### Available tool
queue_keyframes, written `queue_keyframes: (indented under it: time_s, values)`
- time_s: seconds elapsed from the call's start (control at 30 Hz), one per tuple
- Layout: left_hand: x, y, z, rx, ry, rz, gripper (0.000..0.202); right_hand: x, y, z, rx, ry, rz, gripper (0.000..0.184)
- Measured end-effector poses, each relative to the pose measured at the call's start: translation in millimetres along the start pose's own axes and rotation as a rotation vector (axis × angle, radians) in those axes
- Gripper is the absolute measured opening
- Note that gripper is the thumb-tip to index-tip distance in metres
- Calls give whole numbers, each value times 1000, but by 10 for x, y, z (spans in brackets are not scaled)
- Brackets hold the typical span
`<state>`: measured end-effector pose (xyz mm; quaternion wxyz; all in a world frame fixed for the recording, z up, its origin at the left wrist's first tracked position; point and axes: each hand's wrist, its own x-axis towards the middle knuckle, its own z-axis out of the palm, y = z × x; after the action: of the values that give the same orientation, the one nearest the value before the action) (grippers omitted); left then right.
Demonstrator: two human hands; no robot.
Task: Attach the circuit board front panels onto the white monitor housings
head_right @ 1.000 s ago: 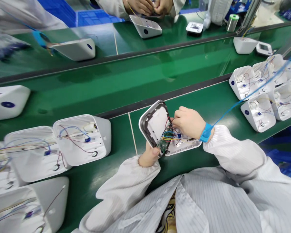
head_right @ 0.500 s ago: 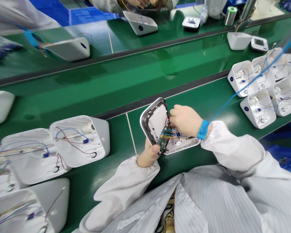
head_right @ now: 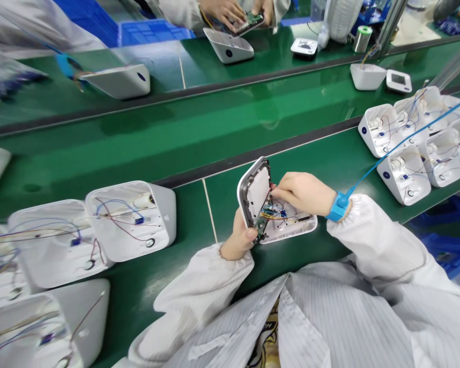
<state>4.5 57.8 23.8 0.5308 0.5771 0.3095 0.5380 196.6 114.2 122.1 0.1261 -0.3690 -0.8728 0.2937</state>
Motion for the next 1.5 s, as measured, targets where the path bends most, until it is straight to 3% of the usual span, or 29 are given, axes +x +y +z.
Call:
queue_keyframes:
  time_s: [0.17, 0.33, 0.47, 0.8, 1.03, 1.23, 1.4, 1.5]
  values:
    - [25, -3, -26, -43, -79, 56, 94, -10, -128, -87, 117, -230, 68, 31]
    - [46, -3, -36, 21, -96, 85, 98, 20, -69, -60, 254, -197, 209, 13]
    - [59, -7, -36, 53, -98, 107, 97, 19, -15, -77, 313, -221, 258, 12]
    - [41, 15, -40, 90, -94, 108, 96, -18, -53, -68, 23, -86, 132, 8]
    - [48, 31, -37, 41, -118, 113, 96, -21, 22, -32, 65, -250, 53, 7]
    - [38, 138, -7, 77, -107, 108, 90, -28, 86, 84, -264, -152, -124, 12]
    - [-2, 122, -28, 192, -81, 49, 93, -45, 112, 117, -333, -64, -36, 13]
    - [-11, 124, -46, 385, -110, 101, 99, -31, 112, 140, -332, -68, 81, 16]
